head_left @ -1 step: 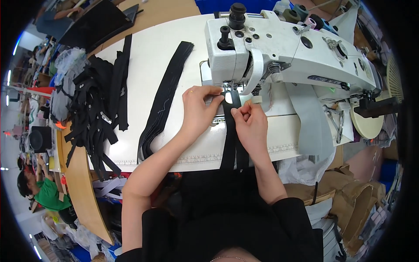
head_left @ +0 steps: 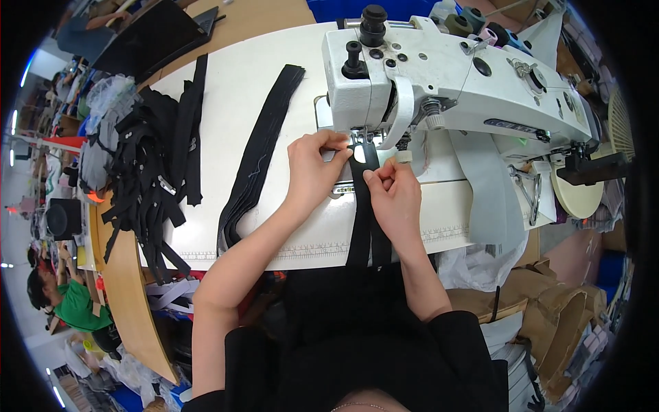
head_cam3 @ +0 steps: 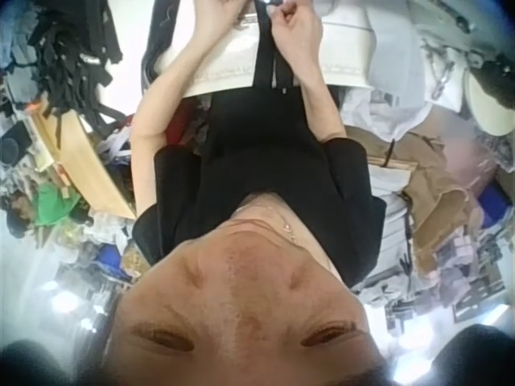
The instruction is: Sewing zippers onto strips of fabric using an industrial sewing machine.
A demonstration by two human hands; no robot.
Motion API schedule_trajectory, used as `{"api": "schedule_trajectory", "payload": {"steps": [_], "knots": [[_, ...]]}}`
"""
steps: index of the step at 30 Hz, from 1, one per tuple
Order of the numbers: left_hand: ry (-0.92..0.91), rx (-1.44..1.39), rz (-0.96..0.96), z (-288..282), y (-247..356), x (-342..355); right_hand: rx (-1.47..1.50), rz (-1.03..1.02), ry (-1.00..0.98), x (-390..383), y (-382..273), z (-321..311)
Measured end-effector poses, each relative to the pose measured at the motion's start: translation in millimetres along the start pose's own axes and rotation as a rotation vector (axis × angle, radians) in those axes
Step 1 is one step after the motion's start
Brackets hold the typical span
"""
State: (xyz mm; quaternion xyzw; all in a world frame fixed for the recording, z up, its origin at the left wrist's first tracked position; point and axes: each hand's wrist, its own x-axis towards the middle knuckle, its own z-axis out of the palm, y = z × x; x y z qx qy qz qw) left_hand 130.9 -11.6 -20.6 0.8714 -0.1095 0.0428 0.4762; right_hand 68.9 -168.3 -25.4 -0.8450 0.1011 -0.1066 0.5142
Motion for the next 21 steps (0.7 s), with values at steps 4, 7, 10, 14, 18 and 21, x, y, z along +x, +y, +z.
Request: {"api": "schedule_trajectory", "payload": {"steps": [4, 7, 10, 14, 18, 21], "knots": [[-0.024, -0.047, -0.202, 2, -6, 17, 0.021, 0.063, -0.023, 2, -3, -2], [-0.065, -0.035, -0.223, 5, -9, 25, 0.022, 0.086, -0.021, 2, -3, -2], [-0.02, -0.019, -0.177, 12, -8, 26, 0.03, 0.099, -0.001, 3, -2, -1], [0.052, -0.034, -0.166, 15, -10, 24, -0.023, 0.081, 0.051, 2, 0, 4], [0.093, -0.053, -0.149, 17, -9, 22, -0.027, 0.095, 0.063, 3, -2, 6], [0.117, -0.076, -0.13, 18, -6, 22, -0.088, 0.103, 0.071, 5, -2, 6]]}}
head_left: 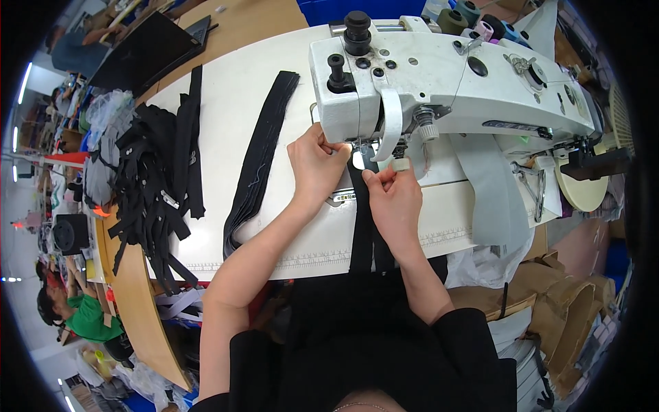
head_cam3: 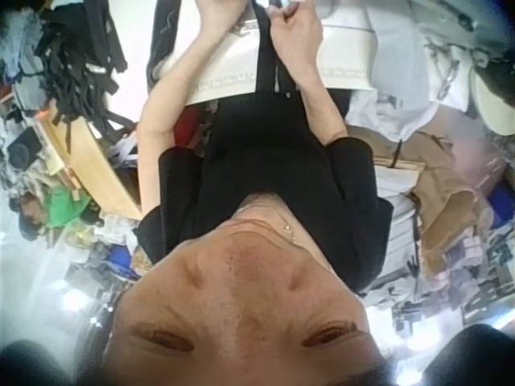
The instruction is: Sewing zippers onto strips of fabric using an industrial sewing machine.
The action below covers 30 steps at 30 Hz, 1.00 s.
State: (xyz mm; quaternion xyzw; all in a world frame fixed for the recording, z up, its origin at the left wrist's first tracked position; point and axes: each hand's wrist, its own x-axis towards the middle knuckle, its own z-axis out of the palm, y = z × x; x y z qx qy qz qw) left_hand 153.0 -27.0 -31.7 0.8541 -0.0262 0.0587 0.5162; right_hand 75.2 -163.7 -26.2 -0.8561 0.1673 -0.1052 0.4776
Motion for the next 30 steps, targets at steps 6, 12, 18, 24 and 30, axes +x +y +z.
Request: {"api": "schedule_trajectory", "payload": {"steps": [6, 12, 18, 24, 30], "knots": [[0.027, -0.062, 0.009, 3, -3, 0, -0.045, 0.075, -0.078, 1, -13, -5], [0.045, 0.039, 0.011, 2, 6, -2, -0.047, -0.014, -0.025, 0, -6, 0], [0.057, 0.02, 0.06, 0, -6, -6, -0.064, -0.043, 0.012, -1, -9, 1], [0.103, 0.187, 0.211, -10, 6, -59, -0.026, -0.19, 0.041, -15, 5, -13], [-0.203, 0.086, 0.177, -24, 13, -123, -0.025, -0.557, 0.056, -113, 35, -61]]}}
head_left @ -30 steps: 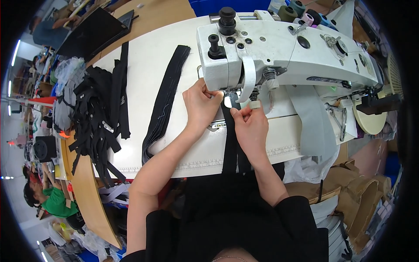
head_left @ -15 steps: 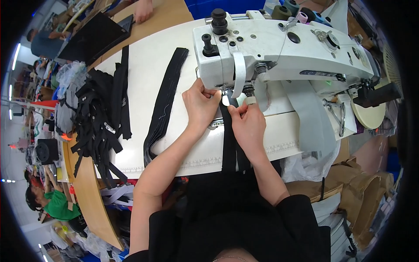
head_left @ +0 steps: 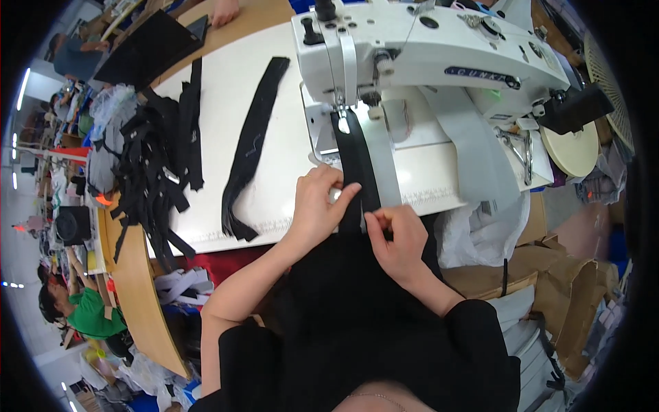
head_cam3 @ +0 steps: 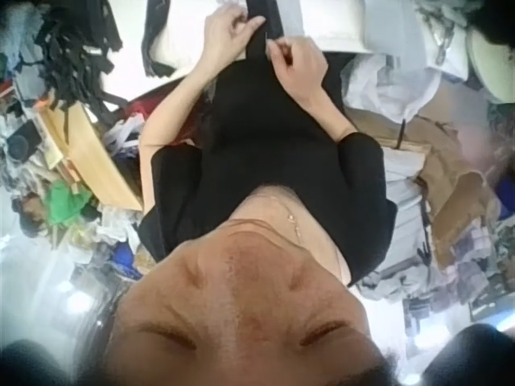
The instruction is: Sewing zippers onto strips of fabric using an industrial sewing machine.
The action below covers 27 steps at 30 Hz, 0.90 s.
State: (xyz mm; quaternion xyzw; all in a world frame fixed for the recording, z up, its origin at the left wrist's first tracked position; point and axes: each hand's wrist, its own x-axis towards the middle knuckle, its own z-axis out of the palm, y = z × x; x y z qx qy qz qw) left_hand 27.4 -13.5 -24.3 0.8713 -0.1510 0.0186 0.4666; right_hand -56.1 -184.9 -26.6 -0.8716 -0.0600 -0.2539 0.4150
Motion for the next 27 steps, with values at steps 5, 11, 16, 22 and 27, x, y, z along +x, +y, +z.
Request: {"api": "schedule_trajectory", "payload": {"steps": [5, 11, 16, 22, 27], "knots": [[-0.055, -0.887, -0.505, -12, 11, -9, -0.063, 0.358, -0.189, -52, 23, -9], [-0.053, -1.045, -0.711, -13, 3, -21, 0.165, 0.474, -0.285, -48, 27, -7], [-0.042, -1.075, -0.752, -14, 7, -38, 0.278, 0.262, -0.322, -48, 16, -14], [0.075, -1.278, -0.885, -12, 28, -61, 0.299, 0.27, -0.403, -42, 9, -21], [-0.365, -1.111, -0.884, -2, 1, -99, 0.253, 0.325, -0.474, -45, 21, -20]]}}
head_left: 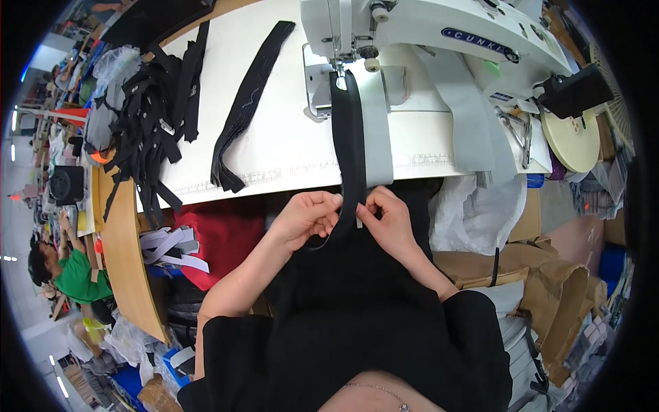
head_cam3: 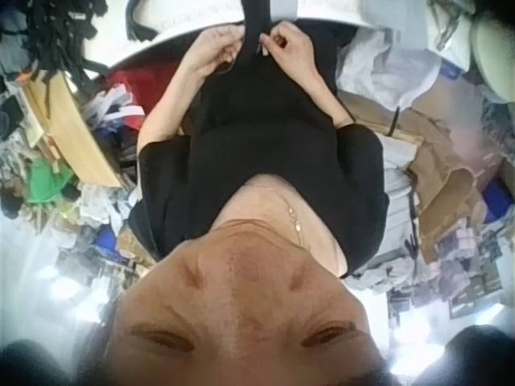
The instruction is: Sewing zippers onto strips of fabric using an industrial sewing machine.
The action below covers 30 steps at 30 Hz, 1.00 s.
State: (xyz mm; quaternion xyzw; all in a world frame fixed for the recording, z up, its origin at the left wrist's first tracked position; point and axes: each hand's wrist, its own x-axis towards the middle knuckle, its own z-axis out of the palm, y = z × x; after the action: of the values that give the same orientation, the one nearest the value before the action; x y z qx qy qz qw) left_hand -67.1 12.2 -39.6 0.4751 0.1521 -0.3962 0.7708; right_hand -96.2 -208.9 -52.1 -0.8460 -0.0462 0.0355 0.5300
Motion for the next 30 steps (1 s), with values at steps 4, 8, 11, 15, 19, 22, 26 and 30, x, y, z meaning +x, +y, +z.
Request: {"api": "schedule_trajectory", "payload": {"steps": [4, 8, 11, 15, 19, 22, 26, 30], "knots": [[0.13, 0.367, 0.119, 7, -29, 22, 0.133, -0.091, 0.054, 0, 20, 12], [0.018, 0.373, 0.226, 17, -29, 35, 0.29, 0.086, -0.007, -4, 27, 19], [0.006, 0.225, 0.344, 29, -32, 42, 0.483, 0.169, 0.021, -9, 29, 22], [0.096, 0.127, 0.268, 41, -28, 42, 0.464, 0.24, 0.019, -31, 19, 15], [0.101, 0.067, 0.184, 44, -35, 32, 0.464, 0.307, -0.117, -74, 18, 3], [0.102, 0.004, 0.175, 48, -47, 18, 0.509, 0.349, -0.155, -99, 13, -2], [0.051, 0.067, 0.162, 45, -69, 0, 0.495, 0.411, -0.173, -117, 5, -7], [0.013, 0.194, 0.049, 41, -74, -11, 0.568, 0.407, -0.144, -124, 4, -4]]}}
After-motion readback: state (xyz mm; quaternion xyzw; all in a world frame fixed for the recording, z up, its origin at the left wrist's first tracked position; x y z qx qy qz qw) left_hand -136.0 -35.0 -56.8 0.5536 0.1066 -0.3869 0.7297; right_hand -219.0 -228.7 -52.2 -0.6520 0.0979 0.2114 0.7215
